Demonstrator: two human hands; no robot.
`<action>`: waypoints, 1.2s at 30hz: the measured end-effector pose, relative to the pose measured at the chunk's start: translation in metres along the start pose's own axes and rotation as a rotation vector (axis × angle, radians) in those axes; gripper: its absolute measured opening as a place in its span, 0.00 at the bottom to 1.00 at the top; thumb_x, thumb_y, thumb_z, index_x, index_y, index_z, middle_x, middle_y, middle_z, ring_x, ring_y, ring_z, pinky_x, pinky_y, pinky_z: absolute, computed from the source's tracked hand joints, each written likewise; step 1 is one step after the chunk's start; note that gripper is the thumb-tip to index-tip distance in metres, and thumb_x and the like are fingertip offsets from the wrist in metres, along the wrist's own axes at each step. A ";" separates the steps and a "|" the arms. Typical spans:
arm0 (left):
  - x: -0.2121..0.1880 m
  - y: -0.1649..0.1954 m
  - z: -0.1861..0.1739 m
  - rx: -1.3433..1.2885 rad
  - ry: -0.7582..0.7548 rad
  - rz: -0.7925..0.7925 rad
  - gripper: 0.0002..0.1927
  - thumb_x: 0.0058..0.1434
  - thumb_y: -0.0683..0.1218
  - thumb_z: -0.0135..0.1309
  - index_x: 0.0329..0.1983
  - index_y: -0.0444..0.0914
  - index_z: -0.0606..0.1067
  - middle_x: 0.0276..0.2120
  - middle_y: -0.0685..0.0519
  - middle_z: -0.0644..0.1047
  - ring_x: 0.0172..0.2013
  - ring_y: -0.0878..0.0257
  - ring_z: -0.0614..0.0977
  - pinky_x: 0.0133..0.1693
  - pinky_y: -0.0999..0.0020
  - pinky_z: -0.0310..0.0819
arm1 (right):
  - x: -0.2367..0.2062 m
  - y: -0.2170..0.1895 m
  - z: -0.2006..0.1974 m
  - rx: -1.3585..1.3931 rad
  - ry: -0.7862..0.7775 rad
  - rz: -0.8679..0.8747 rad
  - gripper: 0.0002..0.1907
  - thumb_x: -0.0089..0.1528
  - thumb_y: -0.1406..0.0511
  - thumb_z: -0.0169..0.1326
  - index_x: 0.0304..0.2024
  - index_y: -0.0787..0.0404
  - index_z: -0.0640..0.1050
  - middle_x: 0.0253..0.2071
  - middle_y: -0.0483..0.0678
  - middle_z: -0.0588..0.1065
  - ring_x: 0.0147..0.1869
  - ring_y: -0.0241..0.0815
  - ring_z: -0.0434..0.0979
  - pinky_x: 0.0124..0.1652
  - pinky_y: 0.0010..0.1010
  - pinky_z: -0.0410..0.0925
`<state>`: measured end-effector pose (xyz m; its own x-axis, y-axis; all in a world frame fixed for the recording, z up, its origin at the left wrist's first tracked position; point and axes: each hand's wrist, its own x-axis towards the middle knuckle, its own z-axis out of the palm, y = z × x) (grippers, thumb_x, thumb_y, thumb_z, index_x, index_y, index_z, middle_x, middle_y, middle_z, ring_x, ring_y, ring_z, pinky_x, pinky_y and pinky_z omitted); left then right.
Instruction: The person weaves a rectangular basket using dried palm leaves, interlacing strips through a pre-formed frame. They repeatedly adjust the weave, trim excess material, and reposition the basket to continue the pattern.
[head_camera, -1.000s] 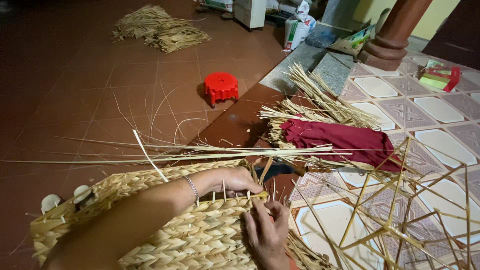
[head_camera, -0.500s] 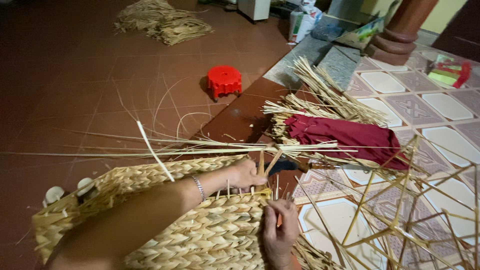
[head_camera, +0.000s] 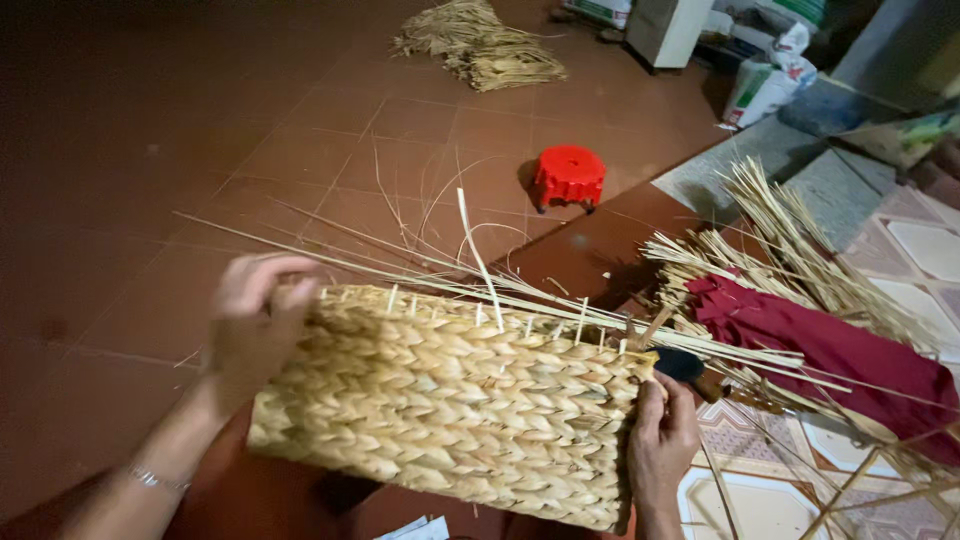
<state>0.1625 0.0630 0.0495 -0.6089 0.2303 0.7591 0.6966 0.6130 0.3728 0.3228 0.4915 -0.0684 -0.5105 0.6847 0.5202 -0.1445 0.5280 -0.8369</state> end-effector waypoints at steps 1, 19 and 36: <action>-0.012 -0.021 -0.006 0.115 0.065 0.013 0.17 0.72 0.53 0.50 0.54 0.36 0.76 0.53 0.44 0.78 0.56 0.53 0.76 0.57 0.56 0.72 | 0.001 0.000 0.003 -0.012 -0.013 0.007 0.15 0.71 0.63 0.51 0.53 0.68 0.78 0.42 0.49 0.76 0.42 0.34 0.74 0.43 0.24 0.68; -0.076 -0.110 0.034 -0.063 -0.086 -0.693 0.30 0.67 0.66 0.42 0.59 0.42 0.74 0.53 0.38 0.77 0.51 0.39 0.78 0.52 0.47 0.70 | -0.025 -0.039 0.020 0.057 -0.018 0.246 0.16 0.70 0.58 0.52 0.37 0.63 0.81 0.24 0.39 0.72 0.25 0.27 0.65 0.24 0.23 0.59; -0.001 -0.072 0.062 0.074 0.122 -0.014 0.17 0.60 0.43 0.59 0.52 0.37 0.79 0.56 0.45 0.78 0.60 0.52 0.75 0.67 0.50 0.64 | -0.038 -0.027 0.035 0.077 0.023 0.139 0.14 0.71 0.63 0.53 0.41 0.69 0.80 0.30 0.43 0.75 0.32 0.28 0.68 0.31 0.22 0.63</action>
<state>0.0891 0.0653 -0.0108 -0.5641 0.1304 0.8154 0.6562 0.6702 0.3468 0.3164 0.4335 -0.0717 -0.5105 0.7602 0.4018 -0.1389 0.3883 -0.9110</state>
